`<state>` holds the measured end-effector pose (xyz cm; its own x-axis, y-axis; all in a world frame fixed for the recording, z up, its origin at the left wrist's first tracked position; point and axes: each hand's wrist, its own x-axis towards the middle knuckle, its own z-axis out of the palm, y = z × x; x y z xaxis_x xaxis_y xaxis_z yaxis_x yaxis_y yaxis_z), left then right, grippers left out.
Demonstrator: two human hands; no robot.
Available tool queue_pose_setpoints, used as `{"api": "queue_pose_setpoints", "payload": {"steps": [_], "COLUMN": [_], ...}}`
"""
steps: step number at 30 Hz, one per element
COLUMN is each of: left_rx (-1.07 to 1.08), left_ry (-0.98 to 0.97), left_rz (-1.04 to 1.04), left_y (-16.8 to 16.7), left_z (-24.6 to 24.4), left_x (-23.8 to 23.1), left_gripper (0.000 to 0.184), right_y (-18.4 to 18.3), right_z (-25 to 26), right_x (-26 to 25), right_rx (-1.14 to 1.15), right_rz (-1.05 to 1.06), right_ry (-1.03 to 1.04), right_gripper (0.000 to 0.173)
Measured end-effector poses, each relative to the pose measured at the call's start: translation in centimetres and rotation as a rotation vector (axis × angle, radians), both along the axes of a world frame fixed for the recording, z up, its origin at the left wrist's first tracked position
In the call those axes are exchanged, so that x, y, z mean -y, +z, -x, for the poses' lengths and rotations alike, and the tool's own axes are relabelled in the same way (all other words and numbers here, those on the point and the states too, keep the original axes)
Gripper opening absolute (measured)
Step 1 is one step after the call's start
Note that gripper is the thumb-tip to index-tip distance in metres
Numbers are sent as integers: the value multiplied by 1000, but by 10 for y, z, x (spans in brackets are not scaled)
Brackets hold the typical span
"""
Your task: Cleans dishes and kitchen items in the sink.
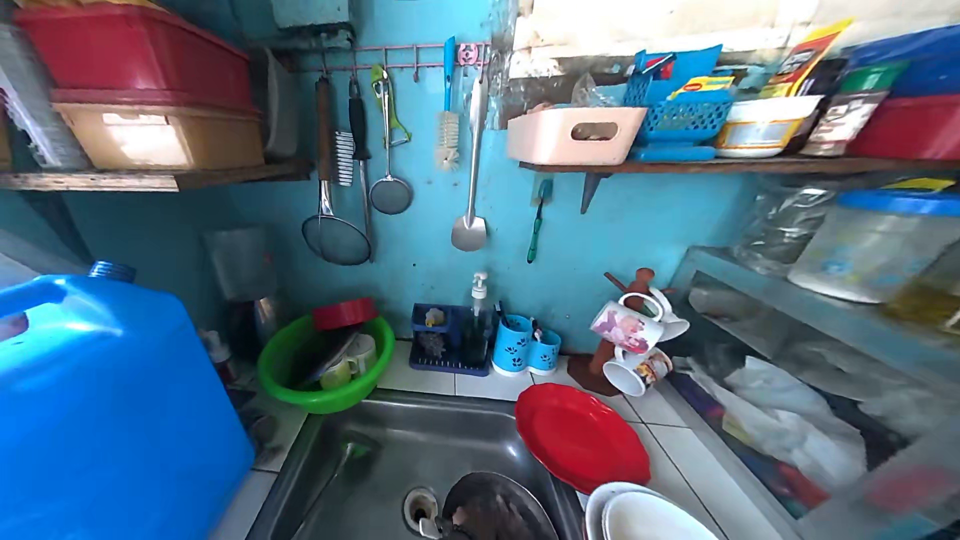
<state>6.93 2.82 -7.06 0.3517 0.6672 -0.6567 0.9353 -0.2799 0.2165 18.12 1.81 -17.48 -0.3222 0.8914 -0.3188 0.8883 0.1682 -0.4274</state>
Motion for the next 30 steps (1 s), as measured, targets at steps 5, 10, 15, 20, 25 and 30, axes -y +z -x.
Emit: {"api": "queue_pose_setpoints", "payload": {"steps": [5, 10, 15, 20, 25, 30], "left_rx": [53, 59, 57, 59, 608, 1276], "left_ry": [-2, -25, -8, 32, 218, 361], "left_rz": [-69, -15, -23, -33, -274, -196], "left_y": [-34, -10, -11, 11, -10, 44], "left_z": [9, 6, 0, 10, 23, 3], "left_x": [-15, -5, 7, 7, -28, -21], "left_gripper": [54, 44, 43, 52, 61, 71], "right_y": [36, 63, 17, 47, 51, 88], "right_z": [-12, -7, -6, -10, -7, 16], "right_x": [7, 17, 10, 34, 41, 31], "right_rx": [43, 231, 94, -424, -1159, -1327], "right_rz": [-121, 32, 39, -488, -612, 41], "right_ry": [-20, 96, 0, -319, -482, -527], "right_gripper": [92, 70, 67, 75, 109, 67]}}
